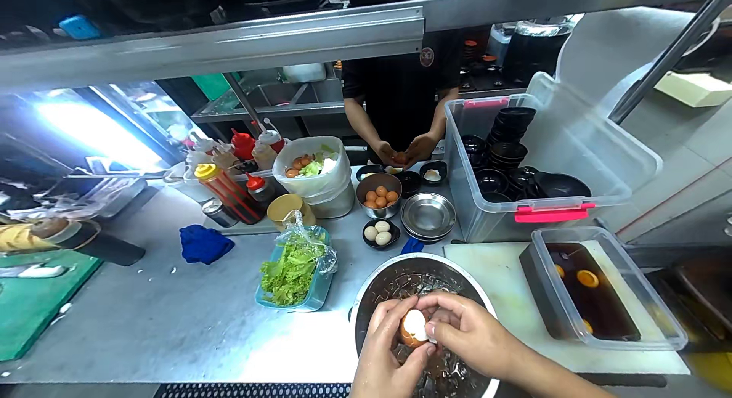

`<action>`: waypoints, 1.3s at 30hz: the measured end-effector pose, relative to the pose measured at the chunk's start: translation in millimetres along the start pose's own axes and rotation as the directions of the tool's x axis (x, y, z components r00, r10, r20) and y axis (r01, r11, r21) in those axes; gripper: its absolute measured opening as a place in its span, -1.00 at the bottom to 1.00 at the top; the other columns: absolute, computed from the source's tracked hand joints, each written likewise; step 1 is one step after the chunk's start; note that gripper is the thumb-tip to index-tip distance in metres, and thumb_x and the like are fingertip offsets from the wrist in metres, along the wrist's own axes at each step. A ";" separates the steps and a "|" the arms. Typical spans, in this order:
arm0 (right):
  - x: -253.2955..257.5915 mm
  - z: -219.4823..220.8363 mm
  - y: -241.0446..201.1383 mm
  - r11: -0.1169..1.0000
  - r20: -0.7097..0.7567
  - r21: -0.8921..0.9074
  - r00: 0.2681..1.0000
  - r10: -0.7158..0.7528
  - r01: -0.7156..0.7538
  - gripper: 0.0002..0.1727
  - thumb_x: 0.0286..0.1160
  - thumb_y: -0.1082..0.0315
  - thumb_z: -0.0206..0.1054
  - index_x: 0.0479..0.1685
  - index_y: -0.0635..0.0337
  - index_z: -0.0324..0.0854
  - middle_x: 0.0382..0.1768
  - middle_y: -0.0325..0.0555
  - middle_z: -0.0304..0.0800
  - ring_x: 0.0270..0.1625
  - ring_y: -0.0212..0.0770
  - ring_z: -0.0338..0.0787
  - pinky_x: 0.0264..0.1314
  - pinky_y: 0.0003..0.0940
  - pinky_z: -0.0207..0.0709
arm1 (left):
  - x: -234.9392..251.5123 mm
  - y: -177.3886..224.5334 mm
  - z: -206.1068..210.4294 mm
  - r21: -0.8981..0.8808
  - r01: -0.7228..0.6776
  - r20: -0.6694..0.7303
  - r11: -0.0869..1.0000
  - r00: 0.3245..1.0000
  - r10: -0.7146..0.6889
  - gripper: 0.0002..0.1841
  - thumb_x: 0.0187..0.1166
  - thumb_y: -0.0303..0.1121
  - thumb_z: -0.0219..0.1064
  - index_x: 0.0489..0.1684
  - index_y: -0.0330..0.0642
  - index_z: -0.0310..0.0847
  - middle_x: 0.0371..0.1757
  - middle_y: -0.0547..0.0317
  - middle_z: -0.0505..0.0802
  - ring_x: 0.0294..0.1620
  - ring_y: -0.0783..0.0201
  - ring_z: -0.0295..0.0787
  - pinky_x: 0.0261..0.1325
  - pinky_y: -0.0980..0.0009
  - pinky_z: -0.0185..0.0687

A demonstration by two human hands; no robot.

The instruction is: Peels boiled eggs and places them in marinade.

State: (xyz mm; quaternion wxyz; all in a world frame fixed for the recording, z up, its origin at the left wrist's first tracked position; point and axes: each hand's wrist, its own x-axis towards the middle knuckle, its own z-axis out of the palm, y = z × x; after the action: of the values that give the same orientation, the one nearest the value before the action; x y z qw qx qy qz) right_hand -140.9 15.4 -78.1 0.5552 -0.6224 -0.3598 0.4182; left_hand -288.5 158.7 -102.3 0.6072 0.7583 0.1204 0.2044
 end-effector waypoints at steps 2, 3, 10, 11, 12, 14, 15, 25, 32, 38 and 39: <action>-0.7 -0.6 5.3 0.991 -0.023 -0.096 0.995 -0.099 0.097 -0.64 0.65 0.29 0.26 0.34 0.18 0.66 0.06 -0.12 0.83 -0.12 -0.30 0.86 -0.07 -0.34 0.82 | 0.1 0.9 -2.0 -0.031 0.015 0.023 0.999 1.000 -0.014 -0.29 0.30 -0.40 0.66 0.55 -0.25 0.55 0.41 -0.05 0.66 0.35 0.10 0.71 0.31 0.24 0.83; -1.3 0.0 9.0 0.972 -0.039 -0.170 0.984 -0.172 0.163 -0.64 0.65 0.29 0.26 0.33 0.19 0.69 0.08 -0.12 0.83 -0.09 -0.33 0.85 -0.05 -0.38 0.80 | 0.1 2.2 -2.9 -0.041 0.027 0.035 0.999 0.999 -0.025 -0.29 0.31 -0.40 0.66 0.56 -0.26 0.54 0.43 -0.06 0.66 0.36 0.10 0.72 0.32 0.24 0.83; -1.7 5.6 18.7 0.874 -0.127 -0.379 0.918 -0.375 0.304 -0.70 0.51 0.31 0.27 0.11 0.17 0.77 -0.06 -0.16 0.86 -0.19 -0.46 0.81 -0.14 -0.53 0.74 | 1.0 3.1 -2.9 -0.053 0.031 0.082 0.998 0.996 -0.026 -0.32 0.32 -0.43 0.64 0.53 -0.31 0.56 0.42 -0.06 0.67 0.32 0.13 0.75 0.30 0.25 0.84; -1.6 5.9 19.5 0.870 -0.134 -0.384 0.913 -0.385 0.310 -0.71 0.50 0.31 0.28 0.09 0.17 0.77 -0.08 -0.16 0.86 -0.21 -0.46 0.80 -0.17 -0.54 0.74 | 1.3 3.6 -3.2 -0.051 0.028 0.089 0.998 0.996 -0.024 -0.33 0.33 -0.42 0.63 0.52 -0.31 0.56 0.42 -0.06 0.68 0.32 0.13 0.75 0.30 0.26 0.84; -1.6 6.0 20.1 0.866 -0.138 -0.388 0.910 -0.391 0.314 -0.71 0.49 0.32 0.28 0.08 0.17 0.77 -0.10 -0.16 0.86 -0.22 -0.46 0.80 -0.18 -0.54 0.73 | 1.5 4.0 -3.5 -0.054 0.027 0.097 0.998 0.995 -0.022 -0.34 0.35 -0.41 0.62 0.53 -0.32 0.56 0.42 -0.06 0.68 0.33 0.14 0.75 0.29 0.26 0.85; -1.4 5.8 20.7 0.866 -0.144 -0.391 0.909 -0.392 0.311 -0.72 0.49 0.30 0.27 0.07 0.16 0.78 -0.13 -0.18 0.86 -0.23 -0.48 0.80 -0.19 -0.54 0.73 | 2.2 3.5 -4.4 -0.085 0.031 0.113 0.996 0.993 -0.021 -0.34 0.37 -0.41 0.61 0.53 -0.33 0.54 0.43 -0.07 0.67 0.33 0.12 0.75 0.29 0.24 0.85; -1.5 5.8 20.4 0.874 -0.152 -0.381 0.912 -0.382 0.302 -0.72 0.50 0.30 0.27 0.06 0.15 0.78 -0.14 -0.19 0.86 -0.24 -0.48 0.79 -0.20 -0.54 0.73 | 2.5 3.3 -4.8 -0.109 0.037 0.120 0.993 0.992 -0.024 -0.35 0.38 -0.42 0.61 0.53 -0.34 0.54 0.43 -0.08 0.67 0.33 0.10 0.75 0.29 0.22 0.85; 2.0 3.7 4.1 0.993 -0.248 0.053 0.965 -0.087 0.103 -0.78 0.63 0.41 0.11 -0.17 0.14 0.71 -0.51 -0.23 0.75 -0.63 -0.36 0.69 -0.62 -0.46 0.62 | 7.8 3.4 -13.1 -0.523 0.122 0.260 0.844 0.965 0.021 -0.32 0.46 -0.63 0.42 0.64 -0.49 0.28 0.47 -0.26 0.64 0.31 -0.03 0.76 0.37 0.08 0.74; 4.8 2.2 8.6 0.993 -0.183 0.121 0.983 0.006 0.016 -0.67 0.67 0.35 -0.07 -0.11 0.13 0.67 -0.33 -0.15 0.81 -0.52 -0.29 0.74 -0.53 -0.40 0.66 | 13.0 -2.8 -12.9 -0.584 0.139 0.193 0.800 0.981 -0.030 -0.31 0.39 -0.45 0.54 0.55 -0.43 0.37 0.37 -0.29 0.67 0.16 -0.04 0.77 0.23 0.10 0.77; 7.0 2.8 7.4 1.000 -0.041 0.005 0.999 0.014 -0.014 -0.72 0.73 0.14 0.20 0.13 0.12 0.63 -0.22 -0.19 0.79 -0.37 -0.30 0.79 -0.32 -0.34 0.74 | 11.3 4.5 -5.6 -0.380 0.146 0.019 0.914 0.988 -0.151 -0.38 0.24 -0.63 0.57 0.40 -0.38 0.52 0.37 -0.16 0.64 0.28 0.05 0.73 0.27 0.21 0.80; 8.0 2.7 7.0 1.000 -0.021 0.018 1.000 0.013 -0.012 -0.69 0.71 0.13 0.25 0.20 0.12 0.61 -0.17 -0.17 0.80 -0.33 -0.29 0.80 -0.30 -0.34 0.76 | 11.1 2.8 -6.0 -0.345 0.127 0.010 0.930 0.991 -0.131 -0.39 0.25 -0.59 0.58 0.39 -0.36 0.55 0.40 -0.16 0.63 0.32 0.03 0.70 0.30 0.20 0.80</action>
State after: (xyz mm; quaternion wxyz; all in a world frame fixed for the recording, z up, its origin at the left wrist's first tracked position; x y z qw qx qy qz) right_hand -140.3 22.8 -86.1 0.5617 -0.6241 -0.3464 0.4183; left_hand -281.6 168.1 -96.7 0.7420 0.6292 0.1363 0.1871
